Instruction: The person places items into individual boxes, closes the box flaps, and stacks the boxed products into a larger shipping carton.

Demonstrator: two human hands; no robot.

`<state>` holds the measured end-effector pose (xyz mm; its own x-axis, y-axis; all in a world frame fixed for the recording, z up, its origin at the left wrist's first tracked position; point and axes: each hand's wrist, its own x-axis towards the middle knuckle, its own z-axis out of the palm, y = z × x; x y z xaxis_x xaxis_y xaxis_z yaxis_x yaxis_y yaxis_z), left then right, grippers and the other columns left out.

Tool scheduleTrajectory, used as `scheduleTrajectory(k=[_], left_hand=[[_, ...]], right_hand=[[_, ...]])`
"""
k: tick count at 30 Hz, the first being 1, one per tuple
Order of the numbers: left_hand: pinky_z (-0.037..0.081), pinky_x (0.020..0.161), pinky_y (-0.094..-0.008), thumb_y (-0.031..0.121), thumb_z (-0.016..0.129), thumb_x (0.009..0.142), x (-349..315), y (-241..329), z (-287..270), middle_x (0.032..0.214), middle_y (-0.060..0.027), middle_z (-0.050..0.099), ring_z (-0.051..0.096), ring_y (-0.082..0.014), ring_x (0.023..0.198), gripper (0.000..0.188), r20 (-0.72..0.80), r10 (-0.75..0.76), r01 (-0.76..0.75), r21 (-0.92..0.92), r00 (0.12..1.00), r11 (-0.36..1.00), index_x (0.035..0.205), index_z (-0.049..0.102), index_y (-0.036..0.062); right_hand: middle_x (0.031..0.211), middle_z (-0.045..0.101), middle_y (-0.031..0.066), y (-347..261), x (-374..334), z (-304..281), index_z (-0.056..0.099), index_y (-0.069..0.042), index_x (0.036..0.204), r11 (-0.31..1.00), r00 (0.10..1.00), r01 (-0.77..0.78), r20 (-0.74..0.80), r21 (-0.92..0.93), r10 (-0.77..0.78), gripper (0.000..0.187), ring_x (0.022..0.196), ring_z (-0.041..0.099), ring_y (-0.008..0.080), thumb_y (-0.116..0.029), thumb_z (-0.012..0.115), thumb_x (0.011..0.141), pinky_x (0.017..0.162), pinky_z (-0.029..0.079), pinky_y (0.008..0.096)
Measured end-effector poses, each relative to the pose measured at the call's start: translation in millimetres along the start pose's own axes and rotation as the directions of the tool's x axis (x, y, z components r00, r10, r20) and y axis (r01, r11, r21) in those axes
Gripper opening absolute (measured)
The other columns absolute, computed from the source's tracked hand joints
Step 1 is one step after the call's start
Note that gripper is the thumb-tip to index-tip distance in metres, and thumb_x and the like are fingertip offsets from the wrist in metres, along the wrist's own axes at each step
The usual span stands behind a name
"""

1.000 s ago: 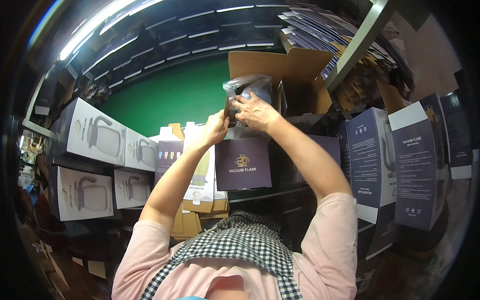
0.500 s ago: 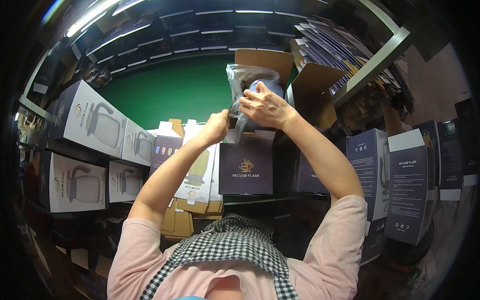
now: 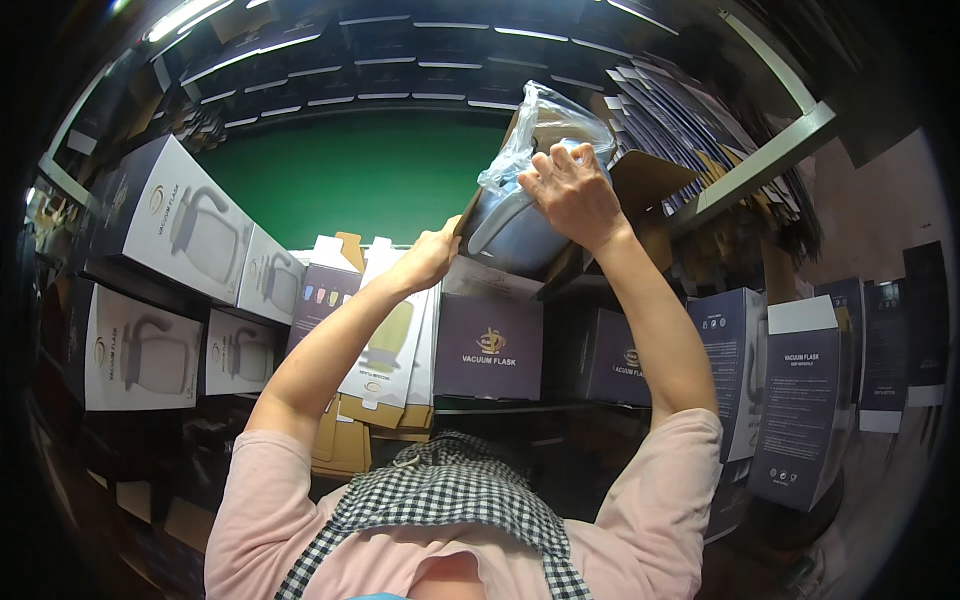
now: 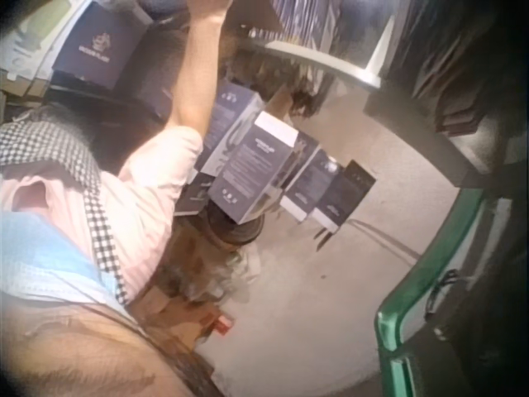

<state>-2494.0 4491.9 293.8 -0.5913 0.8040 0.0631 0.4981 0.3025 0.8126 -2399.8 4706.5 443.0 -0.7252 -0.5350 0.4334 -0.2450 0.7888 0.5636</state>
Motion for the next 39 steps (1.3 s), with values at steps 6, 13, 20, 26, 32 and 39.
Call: scheduleTrajectory(k=[6, 13, 20, 26, 32, 39], left_hand=[[0.047, 0.077, -0.0520, 0.008, 0.041, 0.095, -4.5, 3.3, -3.2, 0.090, -0.0355, 0.061, 0.061, -0.0507, 0.085, 0.044, 0.050, -0.042, 0.044, -0.048, 0.998, 0.998, 0.137, 0.031, -0.0009], [0.047, 0.070, -0.0516, 0.003, 0.044, 0.087, -23.6, 1.8, 3.1, 0.079, -0.0345, 0.059, 0.060, -0.0506, 0.077, 0.050, 0.077, -0.015, 0.020, -0.075, 0.997, 0.997, 0.135, 0.029, -0.0013], [0.052, 0.080, -0.0391, 0.010, 0.064, 0.085, -41.1, -20.7, 9.7, 0.106, -0.0195, 0.060, 0.063, -0.0318, 0.091, 0.054, -0.238, 0.138, -0.126, 0.066, 0.961, 0.990, 0.134, 0.045, -0.0025], [0.051, 0.077, -0.0378, 0.029, 0.076, 0.081, -5.4, 30.2, 13.2, 0.100, -0.0194, 0.054, 0.059, -0.0311, 0.085, 0.058, -0.038, 0.308, -0.295, 0.206, 0.950, 0.933, 0.123, 0.055, -0.0044], [0.050, 0.085, -0.0447, 0.038, 0.074, 0.079, 25.7, 41.5, 36.6, 0.105, -0.0300, 0.058, 0.061, -0.0430, 0.096, 0.080, 0.071, 0.138, -0.155, 0.364, 0.988, 0.919, 0.135, 0.042, -0.0084], [0.052, 0.086, -0.0450, 0.028, 0.067, 0.081, 27.9, 37.2, 40.1, 0.107, -0.0291, 0.055, 0.060, -0.0432, 0.095, 0.072, -0.055, 0.099, -0.083, 0.237, 0.994, 0.968, 0.139, 0.039, -0.0030]], right_hand=[[0.087, 0.059, 0.0000, -11.8, 19.2, 10.3, 0.061, -0.015, 0.089, 0.978, 0.988, 0.127, 0.105, -0.164, -0.111, 0.007, 0.093, 0.058, 0.0154, -0.017, 0.062, 0.082, 0.077, 0.044, 0.0320], [0.090, 0.060, 0.0038, -102.4, -10.4, 64.5, 0.067, -0.012, 0.084, 0.969, 0.879, 0.247, 0.423, -0.005, -0.222, 0.015, 0.090, 0.056, 0.0177, -0.022, 0.055, 0.086, 0.070, 0.043, 0.0311], [0.108, 0.064, 0.0150, -77.7, -2.9, 11.8, 0.071, -0.003, 0.096, 0.296, 0.851, -0.517, 0.447, 0.803, 0.275, 0.033, 0.100, 0.062, 0.0298, -0.023, 0.082, 0.071, 0.088, 0.050, 0.0381], [0.134, 0.046, 0.0300, -103.1, -71.3, 49.9, 0.045, -0.002, 0.136, 0.261, 0.317, -0.948, 0.545, 0.180, 0.776, 0.063, 0.121, 0.049, 0.0460, -0.039, 0.062, 0.089, 0.101, 0.043, 0.0487], [0.130, 0.048, 0.0312, -98.8, -92.2, 47.9, 0.033, 0.004, 0.142, 0.469, 0.660, -0.750, 0.479, 0.466, 0.579, 0.063, 0.118, 0.049, 0.0472, -0.034, 0.051, 0.096, 0.101, 0.041, 0.0493], [0.117, 0.054, 0.0201, -117.4, -107.5, 54.6, 0.055, 0.004, 0.124, 0.657, 0.778, -0.628, 0.335, 0.418, 0.531, 0.043, 0.114, 0.049, 0.0401, -0.025, 0.057, 0.093, 0.099, 0.043, 0.0433]])
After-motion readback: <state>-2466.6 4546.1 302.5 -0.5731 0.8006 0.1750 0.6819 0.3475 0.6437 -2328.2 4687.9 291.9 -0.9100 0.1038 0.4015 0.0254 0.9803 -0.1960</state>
